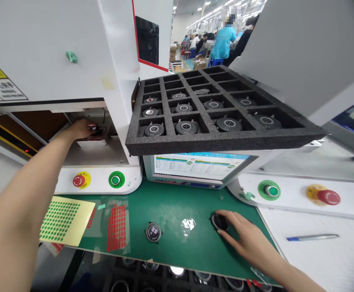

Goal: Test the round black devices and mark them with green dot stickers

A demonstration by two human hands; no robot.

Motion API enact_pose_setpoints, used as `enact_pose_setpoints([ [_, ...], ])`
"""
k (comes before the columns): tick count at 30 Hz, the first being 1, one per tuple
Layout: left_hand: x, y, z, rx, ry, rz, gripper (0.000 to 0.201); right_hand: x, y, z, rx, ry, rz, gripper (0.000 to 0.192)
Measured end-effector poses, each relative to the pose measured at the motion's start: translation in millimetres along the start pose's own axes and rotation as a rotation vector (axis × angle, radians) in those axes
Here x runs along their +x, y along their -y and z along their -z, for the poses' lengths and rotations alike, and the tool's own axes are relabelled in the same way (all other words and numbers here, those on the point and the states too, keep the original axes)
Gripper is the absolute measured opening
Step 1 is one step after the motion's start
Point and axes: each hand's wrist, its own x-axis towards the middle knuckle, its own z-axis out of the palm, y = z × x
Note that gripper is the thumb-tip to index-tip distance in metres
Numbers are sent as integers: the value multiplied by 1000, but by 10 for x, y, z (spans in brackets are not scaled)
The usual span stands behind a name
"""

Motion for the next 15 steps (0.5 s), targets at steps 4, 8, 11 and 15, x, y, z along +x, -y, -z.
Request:
enact_pose_setpoints([
  [4, 51, 71, -41, 13, 15, 28, 19, -3, 1, -1, 0, -7, 1, 30],
  [8, 74, 101, -65, 60, 38, 65, 21, -6, 3, 4, 1, -10, 7, 30],
  [11, 85, 70, -72, 106, 53, 88, 26, -4, 5, 7, 1, -14, 10, 30],
  [15, 109, -12, -76, 150, 69, 99, 12, -1, 2, 4, -7, -27, 21, 30],
])
